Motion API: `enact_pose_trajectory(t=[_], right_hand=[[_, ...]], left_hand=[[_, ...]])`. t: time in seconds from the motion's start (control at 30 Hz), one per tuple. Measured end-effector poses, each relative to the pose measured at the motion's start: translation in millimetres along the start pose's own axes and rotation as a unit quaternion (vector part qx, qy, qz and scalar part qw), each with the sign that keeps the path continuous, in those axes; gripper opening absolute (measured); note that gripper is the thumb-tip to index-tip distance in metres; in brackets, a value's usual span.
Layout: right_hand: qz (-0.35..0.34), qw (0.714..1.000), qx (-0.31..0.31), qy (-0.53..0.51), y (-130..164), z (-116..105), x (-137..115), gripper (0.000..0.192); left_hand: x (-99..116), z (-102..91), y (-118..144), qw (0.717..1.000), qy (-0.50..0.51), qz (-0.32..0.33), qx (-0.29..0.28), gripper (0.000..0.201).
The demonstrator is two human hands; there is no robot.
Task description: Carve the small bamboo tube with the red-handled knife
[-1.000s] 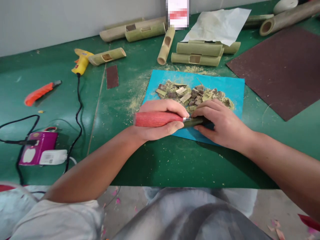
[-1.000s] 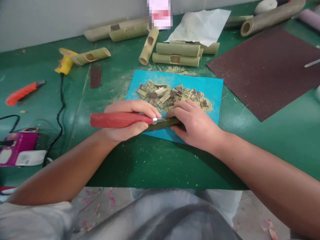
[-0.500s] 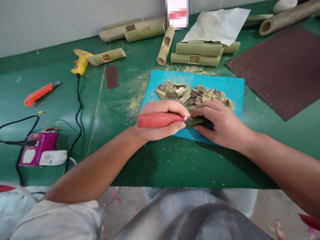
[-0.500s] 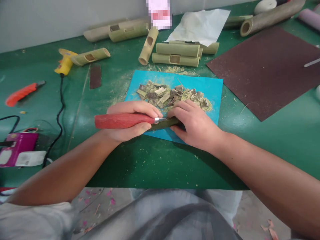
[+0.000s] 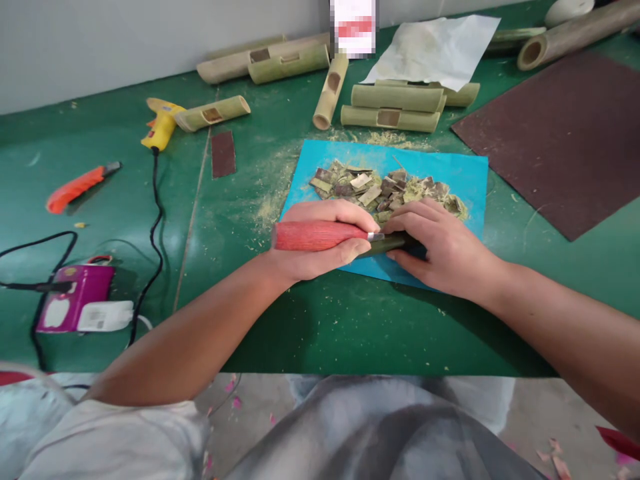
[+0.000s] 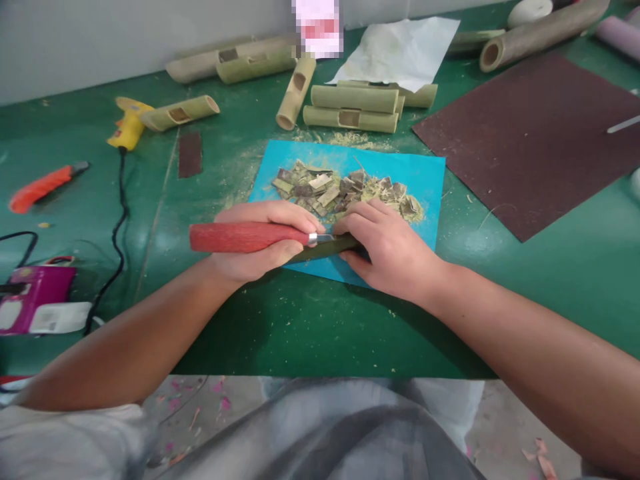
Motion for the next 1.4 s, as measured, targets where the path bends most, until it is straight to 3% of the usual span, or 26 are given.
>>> enact_pose_trajectory(t=[0.43, 0.73, 1.07, 1.4], right_hand=[[-0.007, 0.999, -0.002, 0.047, -0.1, 5.4, -3.5, 0.019], [0.0, 0.999, -0.015, 0.044, -2.8, 5.1, -2.7, 0.014], [-0.003, 1.0, -0.001, 0.023, -1.8, 4.9, -2.1, 0.011], [-0.003, 1.0, -0.003, 0.026, -1.8, 4.1, -2.3, 0.012]], left_hand=[[3.5, 3.2, -3.2, 0.999, 0.025, 0.006, -0.033, 0.013], [5.4, 7.6, -4.2, 1.0, -0.012, 0.017, 0.005, 0.003], [-1.3, -2.7, 2.4, 0.993, 0.052, 0.034, 0.103, 0.021], [-6.0, -3.7, 7.2, 0.985, 0.077, 0.045, 0.149, 0.028]])
Point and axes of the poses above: each hand's wrist, its own y-axis away from the middle knuckle, its own z-axis out of the palm, x = y × z, the point moved 6 cm from there along -y, towards the middle knuckle, and after that the axes turned 6 degrees about x, right-handed, at the moved point
